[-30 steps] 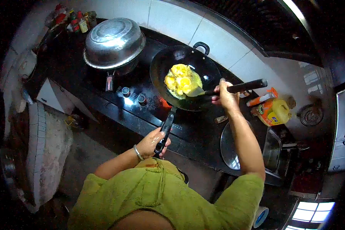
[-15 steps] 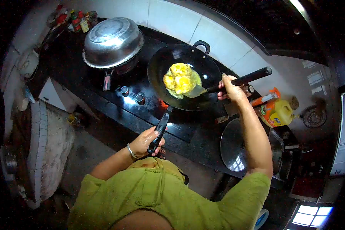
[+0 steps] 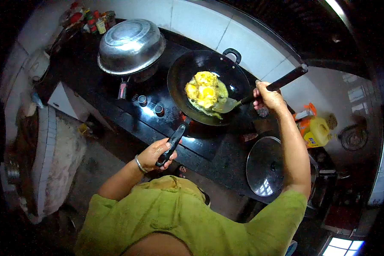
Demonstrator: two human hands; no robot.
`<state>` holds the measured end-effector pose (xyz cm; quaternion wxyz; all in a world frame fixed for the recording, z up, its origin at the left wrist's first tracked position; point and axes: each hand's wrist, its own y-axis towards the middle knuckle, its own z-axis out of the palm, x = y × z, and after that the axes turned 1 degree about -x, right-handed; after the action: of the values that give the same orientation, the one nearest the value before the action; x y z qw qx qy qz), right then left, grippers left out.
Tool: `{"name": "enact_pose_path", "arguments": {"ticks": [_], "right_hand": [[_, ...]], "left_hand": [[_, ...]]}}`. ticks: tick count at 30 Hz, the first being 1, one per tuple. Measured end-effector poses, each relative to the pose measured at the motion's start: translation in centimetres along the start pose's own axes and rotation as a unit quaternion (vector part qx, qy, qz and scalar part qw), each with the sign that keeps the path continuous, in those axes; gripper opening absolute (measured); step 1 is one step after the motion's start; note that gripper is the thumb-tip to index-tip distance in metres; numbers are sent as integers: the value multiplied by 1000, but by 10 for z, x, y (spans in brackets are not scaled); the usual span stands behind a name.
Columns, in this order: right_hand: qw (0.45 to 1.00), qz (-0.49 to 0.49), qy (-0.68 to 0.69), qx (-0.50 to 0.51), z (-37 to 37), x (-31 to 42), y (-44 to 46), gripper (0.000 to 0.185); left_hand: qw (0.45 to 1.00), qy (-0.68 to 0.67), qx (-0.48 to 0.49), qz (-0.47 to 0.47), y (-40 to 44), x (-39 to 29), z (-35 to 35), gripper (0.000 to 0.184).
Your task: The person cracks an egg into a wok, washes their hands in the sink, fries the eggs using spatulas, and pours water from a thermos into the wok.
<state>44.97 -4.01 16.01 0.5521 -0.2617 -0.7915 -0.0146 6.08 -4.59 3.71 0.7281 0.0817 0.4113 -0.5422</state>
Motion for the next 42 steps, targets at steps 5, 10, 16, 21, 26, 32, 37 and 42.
{"name": "enact_pose_path", "arguments": {"ticks": [5, 10, 16, 21, 26, 32, 37, 42], "right_hand": [[999, -23, -27, 7, -7, 3, 9, 33], [999, -33, 14, 29, -22, -11, 13, 34], [997, -52, 41, 38, -27, -20, 26, 34], [996, -62, 2, 65, -35, -14, 37, 34], [993, -80, 8, 82, -41, -19, 50, 34], [976, -141, 81, 146, -26, -47, 49, 34], [990, -88, 23, 109, -44, -23, 44, 32], [978, -135, 67, 142, -26, -33, 52, 33]], "left_hand": [[1000, 11, 4, -6, 1, -1, -12, 38], [999, 47, 16, 2, 2, -5, -20, 38], [999, 49, 21, -3, 0, -10, -14, 40], [998, 65, 22, -1, -1, -12, -16, 40], [999, 44, 23, -10, -2, -14, -11, 43], [998, 62, 24, 0, -3, -11, -9, 47], [999, 38, 25, -4, -3, -9, -10, 47], [999, 38, 26, -2, -3, -11, -6, 46]]}}
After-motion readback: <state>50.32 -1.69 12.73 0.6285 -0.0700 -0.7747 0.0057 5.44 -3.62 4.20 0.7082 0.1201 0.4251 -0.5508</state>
